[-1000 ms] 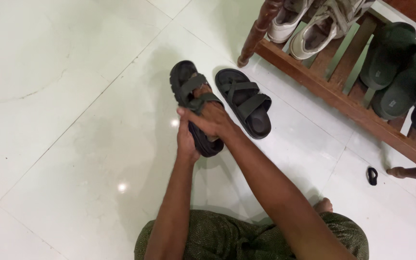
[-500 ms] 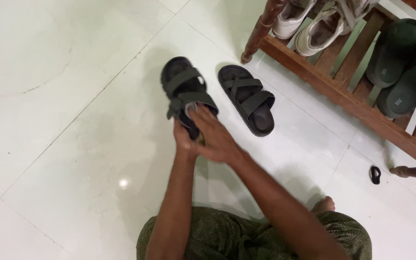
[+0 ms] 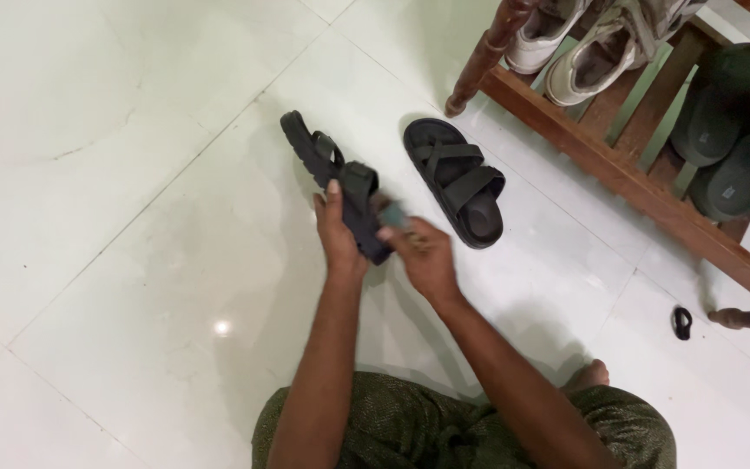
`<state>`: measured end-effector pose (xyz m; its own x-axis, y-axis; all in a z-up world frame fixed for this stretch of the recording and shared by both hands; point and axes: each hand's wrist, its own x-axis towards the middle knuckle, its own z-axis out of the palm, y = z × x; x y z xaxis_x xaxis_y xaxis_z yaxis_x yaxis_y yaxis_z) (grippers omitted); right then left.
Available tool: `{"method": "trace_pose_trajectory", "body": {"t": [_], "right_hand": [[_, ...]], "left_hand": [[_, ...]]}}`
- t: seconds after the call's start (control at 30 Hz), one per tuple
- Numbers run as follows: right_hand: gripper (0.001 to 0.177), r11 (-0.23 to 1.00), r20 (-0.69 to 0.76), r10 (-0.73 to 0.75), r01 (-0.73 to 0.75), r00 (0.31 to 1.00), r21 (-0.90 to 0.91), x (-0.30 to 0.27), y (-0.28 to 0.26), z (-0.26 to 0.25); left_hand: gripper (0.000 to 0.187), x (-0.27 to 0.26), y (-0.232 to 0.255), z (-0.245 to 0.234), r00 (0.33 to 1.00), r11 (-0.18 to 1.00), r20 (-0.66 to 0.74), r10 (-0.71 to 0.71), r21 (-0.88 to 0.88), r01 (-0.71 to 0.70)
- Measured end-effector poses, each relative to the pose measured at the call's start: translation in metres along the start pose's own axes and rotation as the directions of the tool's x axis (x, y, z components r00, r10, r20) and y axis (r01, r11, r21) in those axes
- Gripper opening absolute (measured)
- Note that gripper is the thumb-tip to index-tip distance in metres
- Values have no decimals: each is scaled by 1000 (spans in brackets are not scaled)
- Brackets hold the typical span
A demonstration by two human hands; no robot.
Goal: The person sits on the floor and wipes a pair of dark sandals with a cloth. They clean the straps and soles of both sandals, then place them on the floor next to a wooden shoe rack.
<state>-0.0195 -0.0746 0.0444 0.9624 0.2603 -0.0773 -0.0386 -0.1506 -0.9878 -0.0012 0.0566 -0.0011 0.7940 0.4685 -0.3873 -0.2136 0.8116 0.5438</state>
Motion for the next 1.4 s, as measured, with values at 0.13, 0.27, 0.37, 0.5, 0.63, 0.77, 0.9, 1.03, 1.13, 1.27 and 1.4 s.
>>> {"method": "trace_pose_trajectory", "body": {"t": [0.13, 0.27, 0.37, 0.5, 0.63, 0.77, 0.9, 1.03, 1.13, 1.27, 1.4], "right_hand": [[40, 932, -142, -341, 313, 929, -184, -15, -30, 11], [51, 502, 122, -605, 496, 787, -709, 7, -54, 47], [47, 515, 103, -504, 394, 857, -761, 37, -53, 59], [45, 684, -115, -333, 156, 936, -713, 87, -54, 43], [36, 768, -224, -562, 402, 796, -498, 117, -93, 14], [38, 691, 90, -408, 372, 909, -620, 90, -124, 12], [59, 242, 251, -557, 444, 791, -863, 57, -113, 43], [58, 534, 159, -299, 303, 941, -789, 84, -101, 53], [57, 569, 127, -215, 230, 968, -790, 115, -106, 55], [51, 577, -108, -297, 88, 949, -812, 154, -103, 56], [51, 639, -148, -341, 113, 928, -761, 209, -96, 30]], "left_hand": [[81, -6, 0, 7, 966, 926, 4, 258, 285, -249], [71, -6, 5, 1, 982, 976, 85, 171, 122, -181], [66, -5, 3, -1, 961, 959, 152, 230, 134, -251], [74, -11, -7, -5, 966, 970, 207, 159, 147, -191], [84, -17, -15, 4, 925, 774, 300, 234, 518, -364], [81, -19, -14, 3, 942, 920, 310, 132, 315, -233], [69, -9, -12, 3, 964, 992, 261, -58, 126, 26], [67, -9, -7, -7, 933, 991, 351, -82, 131, 37], [62, -9, -4, -5, 894, 992, 431, -123, 40, 117], [58, -12, -4, -8, 911, 957, 370, -184, 278, 81], [64, -18, -13, -2, 874, 943, 454, -173, 333, 13]]}}
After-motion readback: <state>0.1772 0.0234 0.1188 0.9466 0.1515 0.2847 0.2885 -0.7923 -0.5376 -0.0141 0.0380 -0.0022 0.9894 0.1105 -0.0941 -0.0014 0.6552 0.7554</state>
